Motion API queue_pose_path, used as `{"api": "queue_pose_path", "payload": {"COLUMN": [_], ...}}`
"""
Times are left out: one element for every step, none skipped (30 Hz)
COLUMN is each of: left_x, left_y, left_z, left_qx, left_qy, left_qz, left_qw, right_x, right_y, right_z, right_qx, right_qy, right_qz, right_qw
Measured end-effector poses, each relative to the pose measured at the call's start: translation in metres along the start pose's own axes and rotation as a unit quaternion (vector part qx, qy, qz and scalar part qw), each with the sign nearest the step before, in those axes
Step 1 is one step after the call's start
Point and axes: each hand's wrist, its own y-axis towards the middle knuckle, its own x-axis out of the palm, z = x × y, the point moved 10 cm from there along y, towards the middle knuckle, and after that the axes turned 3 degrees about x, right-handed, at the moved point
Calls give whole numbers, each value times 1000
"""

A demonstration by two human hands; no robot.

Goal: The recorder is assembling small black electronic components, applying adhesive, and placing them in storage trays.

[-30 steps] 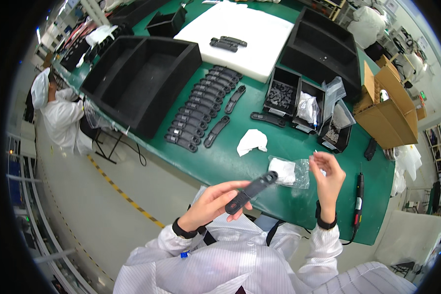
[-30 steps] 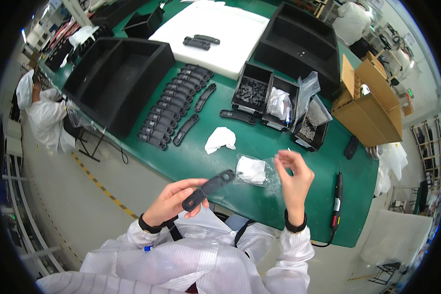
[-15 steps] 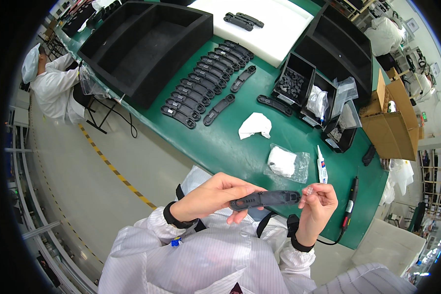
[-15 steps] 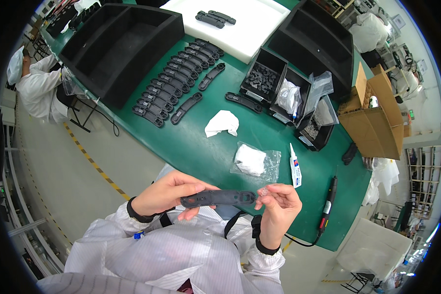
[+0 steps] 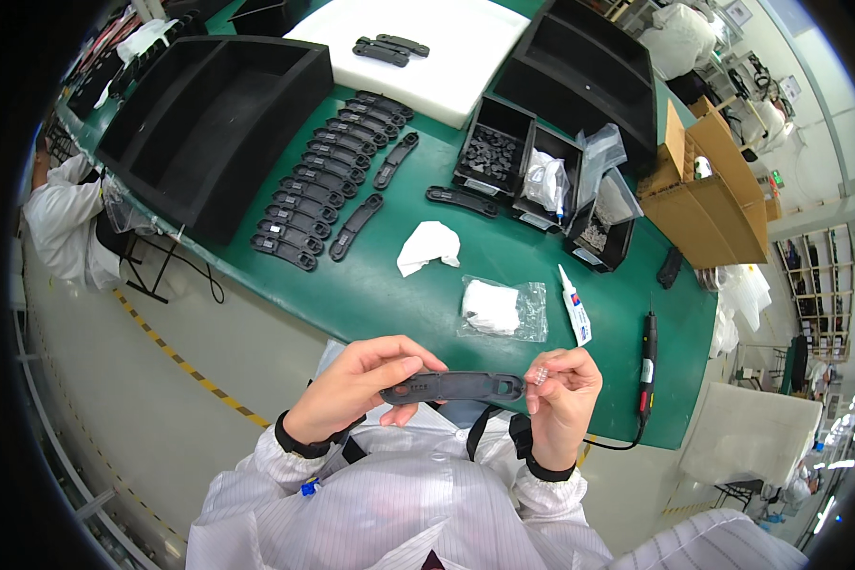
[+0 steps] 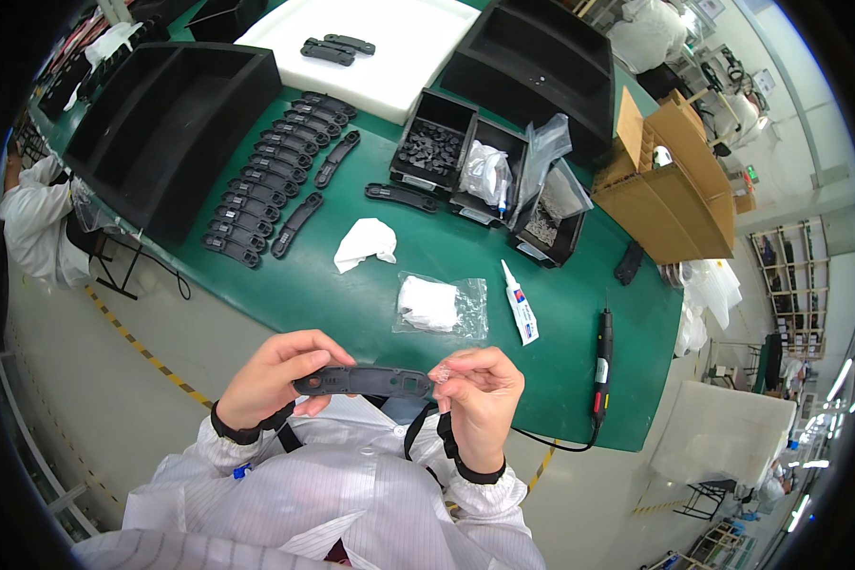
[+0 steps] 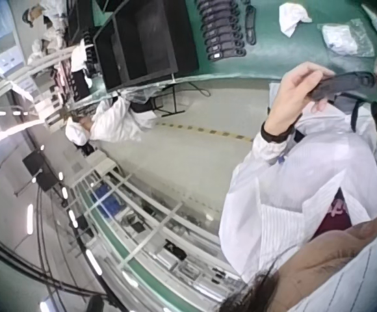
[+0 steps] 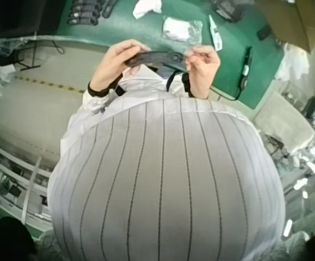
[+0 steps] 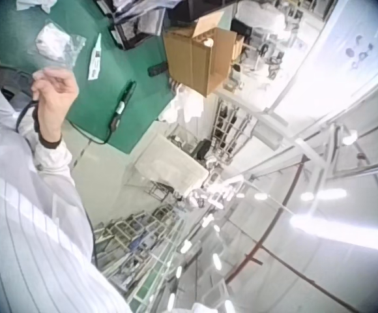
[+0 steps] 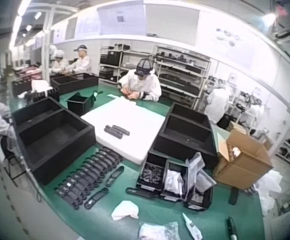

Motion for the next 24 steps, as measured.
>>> {"api": "queue_pose_path", "payload": {"left_x": [-2,-3,-2,-3,-4,-3,-4,-5,-4,-4,-3,-3,-2,0,0,1,1,1,0,-1,-1,0,1,1], "left_y": [1,2,1,0,0,0,1,1,2,2,3,3,3,3,3,4,4,4,4,4,4,4,5,5], "left_z": [0,0,0,0,1,0,0,0,-1,-1,-1,-2,-2,-1,-2,-2,-1,-3,-3,-4,-4,-4,-5,-6], "left_qx": [12,24,22,23,24,22,22,22,19,21,22,20,22,24,22,25,29,27,26,26,24,23,22,21], "left_qy": [4,7,9,11,12,13,16,18,20,20,20,22,17,11,13,14,16,17,13,9,10,14,17,18], "left_qz": [1,2,-1,7,15,11,12,14,12,9,7,6,4,1,0,-3,-6,-5,0,6,6,1,-3,-4], "left_qw": [1000,1000,1000,1000,1000,1000,1000,1000,1000,1000,1000,1000,1000,1000,1000,1000,999,999,1000,1000,1000,1000,1000,1000], "right_x": [0,-2,-2,2,5,5,6,7,7,10,14,13,16,19,20,22,24,29,28,25,23,25,27,26], "right_y": [-1,-2,-3,-3,-3,-5,-6,-7,-8,-9,-11,-11,-12,-12,-12,-13,-13,-13,-12,-12,-12,-13,-13,-13], "right_z": [0,0,-1,-3,-5,-7,-9,-11,-11,-16,-21,-21,-25,-28,-29,-31,-33,-34,-32,-29,-29,-30,-31,-31], "right_qx": [2,4,1,-4,-8,-11,-13,-14,-16,-45,-73,-74,-88,-101,-101,-105,-109,-108,-84,-60,-60,-68,-76,-76], "right_qy": [4,12,12,14,15,14,-7,-27,-26,-59,-91,-90,-129,-169,-167,-186,-206,-204,-212,-219,-218,-225,-232,-231], "right_qz": [-2,0,3,-10,-22,-18,-19,-20,-17,-26,-35,-32,-37,-43,-40,-35,-30,-29,0,30,31,14,-3,-2], "right_qw": [1000,1000,1000,1000,1000,1000,1000,999,999,997,993,993,987,979,980,976,972,973,974,973,974,972,970,970]}}
